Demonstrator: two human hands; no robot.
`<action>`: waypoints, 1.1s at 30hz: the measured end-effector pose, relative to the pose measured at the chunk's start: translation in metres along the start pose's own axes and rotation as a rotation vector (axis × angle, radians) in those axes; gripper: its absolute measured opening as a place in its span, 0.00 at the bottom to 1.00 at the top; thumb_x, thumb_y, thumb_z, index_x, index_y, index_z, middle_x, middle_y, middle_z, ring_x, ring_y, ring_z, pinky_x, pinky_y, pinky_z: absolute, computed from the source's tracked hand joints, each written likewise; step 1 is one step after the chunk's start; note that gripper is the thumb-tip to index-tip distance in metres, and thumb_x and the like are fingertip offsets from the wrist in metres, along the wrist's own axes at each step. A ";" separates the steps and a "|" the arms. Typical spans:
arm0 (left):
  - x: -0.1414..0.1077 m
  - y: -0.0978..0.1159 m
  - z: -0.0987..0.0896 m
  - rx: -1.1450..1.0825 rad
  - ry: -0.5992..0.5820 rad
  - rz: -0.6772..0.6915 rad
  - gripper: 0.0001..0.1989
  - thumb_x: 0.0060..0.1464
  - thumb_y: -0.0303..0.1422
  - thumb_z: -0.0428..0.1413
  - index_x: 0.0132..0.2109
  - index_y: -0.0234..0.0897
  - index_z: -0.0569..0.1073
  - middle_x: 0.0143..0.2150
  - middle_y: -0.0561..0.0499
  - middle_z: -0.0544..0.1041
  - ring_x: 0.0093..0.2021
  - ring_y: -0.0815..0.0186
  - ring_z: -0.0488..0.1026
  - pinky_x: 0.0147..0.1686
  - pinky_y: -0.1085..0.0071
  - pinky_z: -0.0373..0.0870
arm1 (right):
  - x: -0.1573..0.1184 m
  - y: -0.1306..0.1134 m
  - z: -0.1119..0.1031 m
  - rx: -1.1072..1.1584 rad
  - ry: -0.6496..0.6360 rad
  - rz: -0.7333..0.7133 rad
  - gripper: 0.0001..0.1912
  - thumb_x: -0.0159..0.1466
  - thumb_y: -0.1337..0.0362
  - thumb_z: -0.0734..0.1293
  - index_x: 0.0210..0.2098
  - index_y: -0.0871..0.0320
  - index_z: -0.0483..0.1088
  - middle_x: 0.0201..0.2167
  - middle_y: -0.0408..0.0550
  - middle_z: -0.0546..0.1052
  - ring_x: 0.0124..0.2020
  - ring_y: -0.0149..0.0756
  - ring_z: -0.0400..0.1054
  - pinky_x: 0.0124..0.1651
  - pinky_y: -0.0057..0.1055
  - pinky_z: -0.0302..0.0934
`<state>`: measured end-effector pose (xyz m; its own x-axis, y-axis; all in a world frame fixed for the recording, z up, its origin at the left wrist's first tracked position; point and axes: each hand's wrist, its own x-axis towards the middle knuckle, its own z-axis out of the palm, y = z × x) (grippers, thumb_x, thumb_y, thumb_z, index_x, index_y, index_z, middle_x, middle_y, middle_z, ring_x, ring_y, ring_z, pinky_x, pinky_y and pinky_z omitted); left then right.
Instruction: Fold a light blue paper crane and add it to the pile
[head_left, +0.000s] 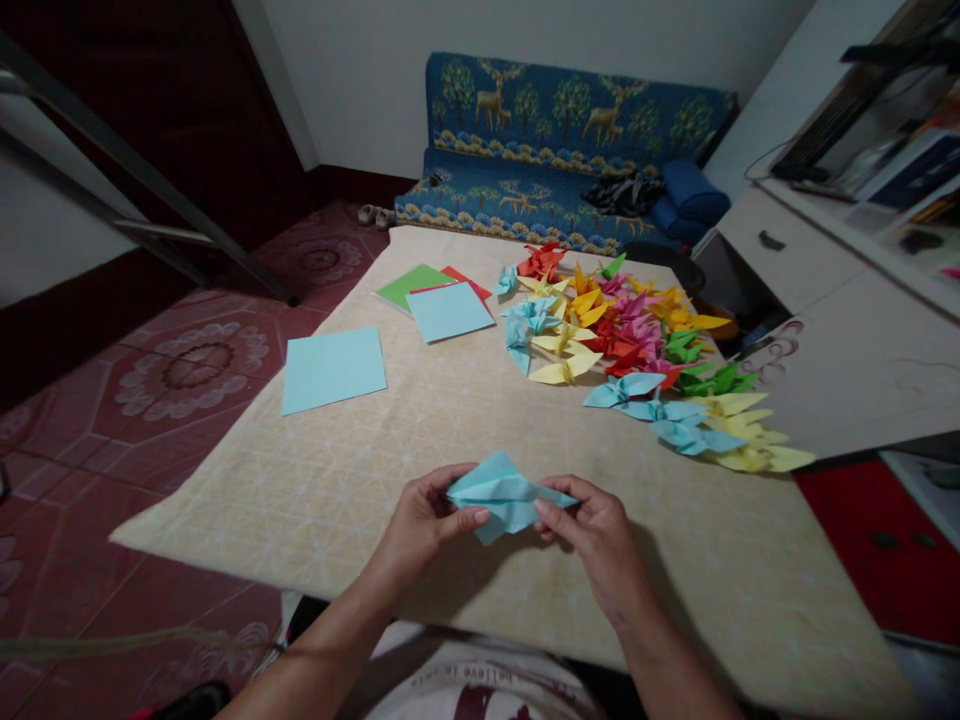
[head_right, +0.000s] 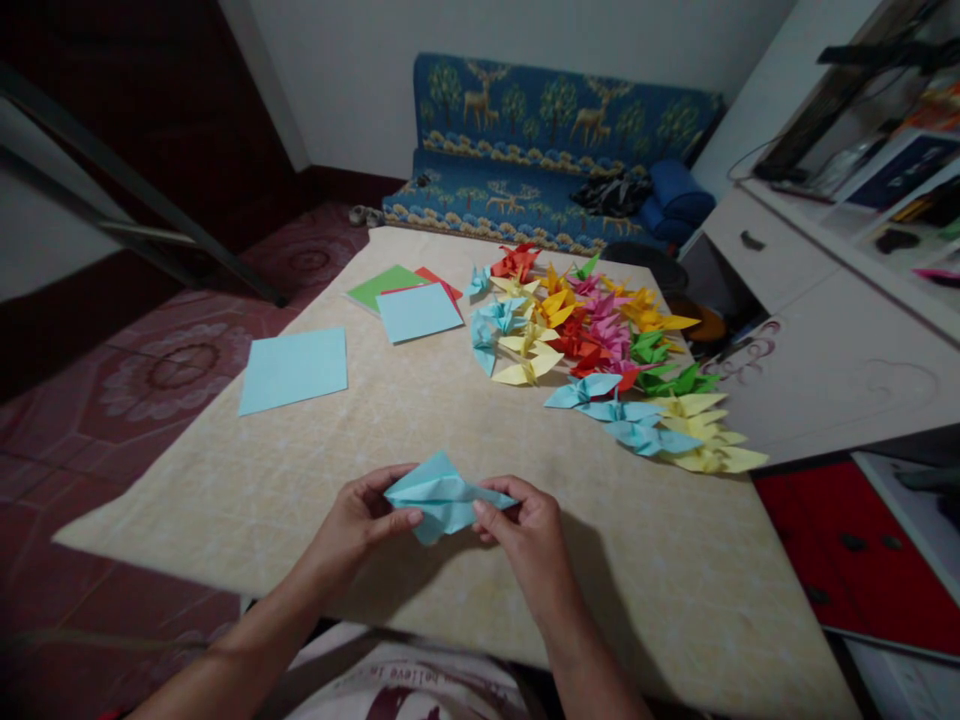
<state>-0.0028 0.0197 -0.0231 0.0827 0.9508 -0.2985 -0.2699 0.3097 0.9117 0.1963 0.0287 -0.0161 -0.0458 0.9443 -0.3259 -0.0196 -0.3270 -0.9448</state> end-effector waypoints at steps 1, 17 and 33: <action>0.000 -0.001 0.000 -0.010 0.002 0.010 0.28 0.35 0.31 0.70 0.47 0.34 0.74 0.37 0.48 0.78 0.34 0.64 0.75 0.34 0.71 0.72 | 0.000 -0.001 0.000 0.001 0.013 0.001 0.17 0.48 0.56 0.76 0.32 0.61 0.75 0.19 0.45 0.76 0.20 0.31 0.69 0.24 0.24 0.64; -0.013 -0.006 0.005 0.048 0.349 0.246 0.14 0.41 0.31 0.67 0.31 0.36 0.69 0.36 0.53 0.72 0.32 0.71 0.72 0.31 0.75 0.73 | -0.017 0.004 0.006 -0.043 0.208 -0.140 0.14 0.55 0.57 0.73 0.36 0.59 0.75 0.23 0.45 0.78 0.24 0.33 0.73 0.29 0.24 0.68; -0.010 -0.001 0.010 -0.096 0.175 -0.074 0.13 0.44 0.38 0.66 0.29 0.33 0.74 0.24 0.52 0.73 0.25 0.73 0.68 0.23 0.80 0.64 | -0.026 0.006 0.015 -0.026 0.170 -0.112 0.16 0.53 0.56 0.74 0.35 0.60 0.74 0.24 0.44 0.77 0.24 0.33 0.73 0.28 0.25 0.68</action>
<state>0.0057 0.0101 -0.0181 -0.0593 0.9074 -0.4160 -0.3597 0.3693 0.8569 0.1828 0.0019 -0.0125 0.1245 0.9680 -0.2179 0.0112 -0.2209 -0.9752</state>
